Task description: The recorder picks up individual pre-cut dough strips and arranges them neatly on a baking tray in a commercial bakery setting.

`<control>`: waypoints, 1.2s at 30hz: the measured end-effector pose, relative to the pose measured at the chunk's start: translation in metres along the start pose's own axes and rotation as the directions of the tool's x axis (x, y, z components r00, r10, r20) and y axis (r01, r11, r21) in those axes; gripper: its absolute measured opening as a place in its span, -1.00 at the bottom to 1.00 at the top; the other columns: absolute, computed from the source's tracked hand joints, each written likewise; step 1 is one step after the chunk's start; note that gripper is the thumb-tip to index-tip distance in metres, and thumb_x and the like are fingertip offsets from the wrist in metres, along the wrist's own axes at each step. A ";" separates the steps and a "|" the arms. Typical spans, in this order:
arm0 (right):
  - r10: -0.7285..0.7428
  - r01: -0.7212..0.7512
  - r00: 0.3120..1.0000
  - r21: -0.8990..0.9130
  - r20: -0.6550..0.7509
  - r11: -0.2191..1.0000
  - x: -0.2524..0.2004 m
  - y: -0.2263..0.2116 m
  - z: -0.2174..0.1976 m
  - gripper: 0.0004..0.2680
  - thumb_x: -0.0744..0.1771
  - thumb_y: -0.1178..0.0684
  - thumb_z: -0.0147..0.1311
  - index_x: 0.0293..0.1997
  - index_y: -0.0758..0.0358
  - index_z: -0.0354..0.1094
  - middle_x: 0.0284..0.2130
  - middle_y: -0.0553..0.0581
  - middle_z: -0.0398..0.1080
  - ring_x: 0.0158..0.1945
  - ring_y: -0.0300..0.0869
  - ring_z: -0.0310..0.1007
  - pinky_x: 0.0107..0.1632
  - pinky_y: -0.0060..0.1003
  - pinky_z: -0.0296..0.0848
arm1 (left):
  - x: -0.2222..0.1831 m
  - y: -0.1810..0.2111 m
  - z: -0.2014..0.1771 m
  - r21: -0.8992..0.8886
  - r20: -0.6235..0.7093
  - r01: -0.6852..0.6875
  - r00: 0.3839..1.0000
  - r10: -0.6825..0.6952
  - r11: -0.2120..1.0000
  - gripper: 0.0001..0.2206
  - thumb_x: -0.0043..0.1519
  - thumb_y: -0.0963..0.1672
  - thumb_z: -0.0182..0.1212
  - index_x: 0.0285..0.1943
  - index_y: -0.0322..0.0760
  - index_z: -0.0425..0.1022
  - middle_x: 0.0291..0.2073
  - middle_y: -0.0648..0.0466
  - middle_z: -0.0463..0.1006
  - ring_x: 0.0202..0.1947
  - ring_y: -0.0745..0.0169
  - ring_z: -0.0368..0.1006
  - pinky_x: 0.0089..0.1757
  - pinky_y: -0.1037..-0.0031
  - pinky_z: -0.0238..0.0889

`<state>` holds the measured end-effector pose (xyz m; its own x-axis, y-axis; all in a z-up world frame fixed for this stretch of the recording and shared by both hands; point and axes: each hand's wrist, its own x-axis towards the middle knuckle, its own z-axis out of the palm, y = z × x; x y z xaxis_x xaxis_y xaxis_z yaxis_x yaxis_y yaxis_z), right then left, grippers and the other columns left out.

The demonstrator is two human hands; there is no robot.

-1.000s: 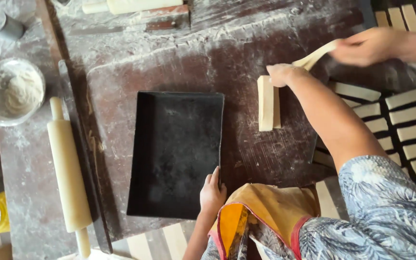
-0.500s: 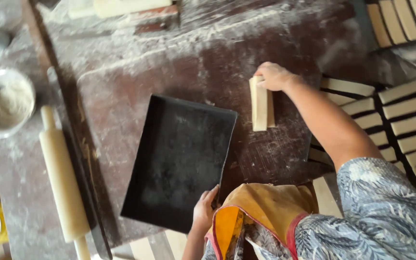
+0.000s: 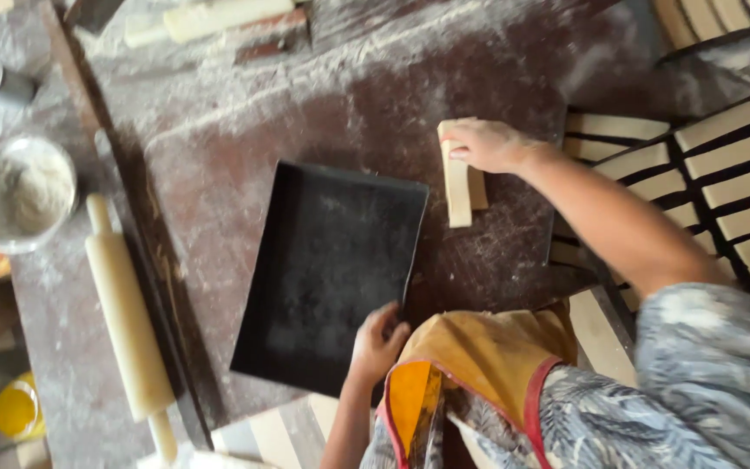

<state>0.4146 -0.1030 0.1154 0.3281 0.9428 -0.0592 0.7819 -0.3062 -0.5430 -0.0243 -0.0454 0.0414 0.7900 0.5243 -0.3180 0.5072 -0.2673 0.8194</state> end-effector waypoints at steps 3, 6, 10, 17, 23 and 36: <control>-0.146 0.149 0.988 -0.059 0.054 0.987 -0.023 -0.040 -0.022 -0.75 0.35 0.00 0.12 0.13 0.19 0.44 -0.02 0.20 0.50 0.03 0.05 0.53 0.09 -0.06 0.48 | 0.024 0.015 0.000 -0.135 -0.176 -0.180 0.972 0.155 0.974 -0.59 0.16 -0.13 0.39 0.20 -0.34 0.51 -0.16 -0.01 0.60 -0.25 0.30 0.57 -0.22 0.48 0.46; -0.217 0.222 0.971 -0.032 0.100 0.975 -0.050 -0.110 -0.053 -0.77 0.33 -0.01 0.15 0.08 0.14 0.48 -0.12 0.14 0.55 -0.10 -0.05 0.60 -0.02 -0.17 0.57 | 0.055 0.043 -0.006 -0.092 -0.237 -0.274 0.940 0.246 0.957 -0.52 0.17 -0.08 0.45 0.24 -0.36 0.49 -0.15 -0.04 0.59 -0.20 0.21 0.55 -0.13 0.45 0.45; -0.411 0.411 0.912 0.042 -0.009 0.911 -0.045 -0.146 -0.058 -0.78 0.33 0.03 0.18 0.05 0.23 0.49 -0.17 0.17 0.55 -0.15 -0.10 0.59 -0.09 -0.21 0.58 | 0.094 0.083 -0.018 -0.034 -0.330 -0.642 0.730 0.598 0.766 -0.29 0.15 -0.11 0.47 0.44 -0.56 0.23 0.24 -0.27 0.41 0.20 -0.14 0.36 0.11 0.24 0.23; -0.016 0.036 0.997 0.289 -0.070 0.957 0.000 -0.148 -0.016 -0.81 0.32 0.04 0.22 -0.11 0.35 0.44 -0.40 0.10 0.48 -0.25 -0.15 0.55 -0.18 -0.20 0.49 | 0.110 0.046 -0.021 -0.577 -0.077 -0.063 0.997 0.022 0.814 -0.41 0.22 0.00 0.36 0.37 -0.41 0.37 0.02 0.02 0.60 -0.02 0.33 0.52 -0.01 0.46 0.40; 0.156 -0.150 0.988 0.260 0.000 0.954 0.003 -0.106 0.050 -0.84 0.33 0.01 0.20 -0.14 0.29 0.46 -0.42 0.15 0.48 -0.28 -0.08 0.54 -0.12 -0.16 0.48 | 0.105 0.019 -0.010 -0.359 -0.129 0.105 0.979 -0.160 0.928 -0.51 0.19 0.00 0.35 0.19 -0.42 0.52 -0.16 -0.03 0.67 -0.14 0.23 0.59 -0.08 0.45 0.43; -0.286 0.242 0.947 0.259 0.147 0.935 0.009 -0.133 0.039 -0.89 0.33 0.02 0.16 -0.13 0.12 0.53 -0.38 0.04 0.54 -0.31 -0.19 0.58 -0.15 -0.21 0.55 | 0.121 0.011 -0.020 -0.089 -0.124 -0.327 0.941 0.315 0.941 -0.33 0.18 0.03 0.44 0.32 -0.55 0.36 0.06 -0.17 0.57 0.11 0.03 0.50 0.08 0.24 0.33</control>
